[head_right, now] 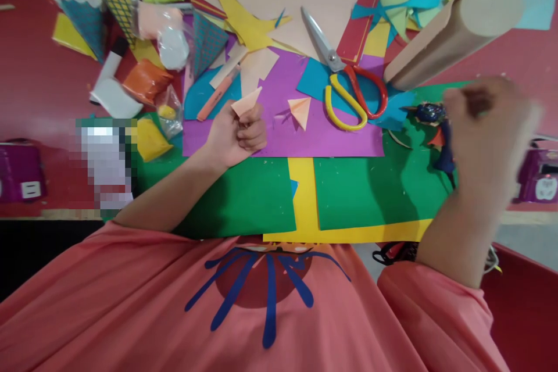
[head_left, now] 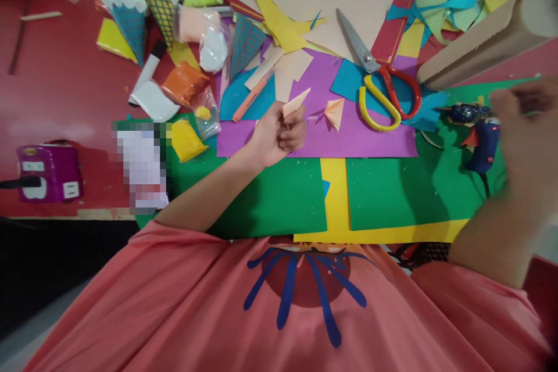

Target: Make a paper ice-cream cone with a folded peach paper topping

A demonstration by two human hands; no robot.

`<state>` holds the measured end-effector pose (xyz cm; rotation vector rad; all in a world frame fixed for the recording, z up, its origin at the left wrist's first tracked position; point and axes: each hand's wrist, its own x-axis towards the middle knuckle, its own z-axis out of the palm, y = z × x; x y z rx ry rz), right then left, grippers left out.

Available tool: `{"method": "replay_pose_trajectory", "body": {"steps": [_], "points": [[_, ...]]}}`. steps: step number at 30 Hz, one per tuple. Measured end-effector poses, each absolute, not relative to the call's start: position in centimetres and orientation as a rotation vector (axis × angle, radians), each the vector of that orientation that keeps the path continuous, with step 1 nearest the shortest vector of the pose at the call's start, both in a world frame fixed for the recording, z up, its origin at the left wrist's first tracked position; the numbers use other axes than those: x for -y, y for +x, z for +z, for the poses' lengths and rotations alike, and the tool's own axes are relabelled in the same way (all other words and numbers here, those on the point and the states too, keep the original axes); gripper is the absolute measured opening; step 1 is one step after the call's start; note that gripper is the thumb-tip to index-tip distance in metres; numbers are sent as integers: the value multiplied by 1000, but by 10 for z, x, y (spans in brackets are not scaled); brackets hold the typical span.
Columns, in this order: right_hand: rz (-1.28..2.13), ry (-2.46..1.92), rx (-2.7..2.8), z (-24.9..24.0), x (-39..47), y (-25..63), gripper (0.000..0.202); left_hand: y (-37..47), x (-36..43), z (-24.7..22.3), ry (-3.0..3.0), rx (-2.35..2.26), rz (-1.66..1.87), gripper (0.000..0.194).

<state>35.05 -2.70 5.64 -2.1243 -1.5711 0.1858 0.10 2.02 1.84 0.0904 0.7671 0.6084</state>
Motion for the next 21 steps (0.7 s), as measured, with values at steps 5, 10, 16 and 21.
{"method": "replay_pose_trajectory", "body": {"steps": [5,10,16,21], "points": [[656,-1744,2078,50,2,229,18,2,-17,17,107,-745,580,55],[661,-1754,2195,28,-17,182,22,3,-17,17,165,-733,547,59],[773,-1654,2190,18,-19,180,37,2,-16,16,121,-749,544,54],[669,-1675,2106,4,-3,181,6,3,-13,14,152,-787,599,49]]}}
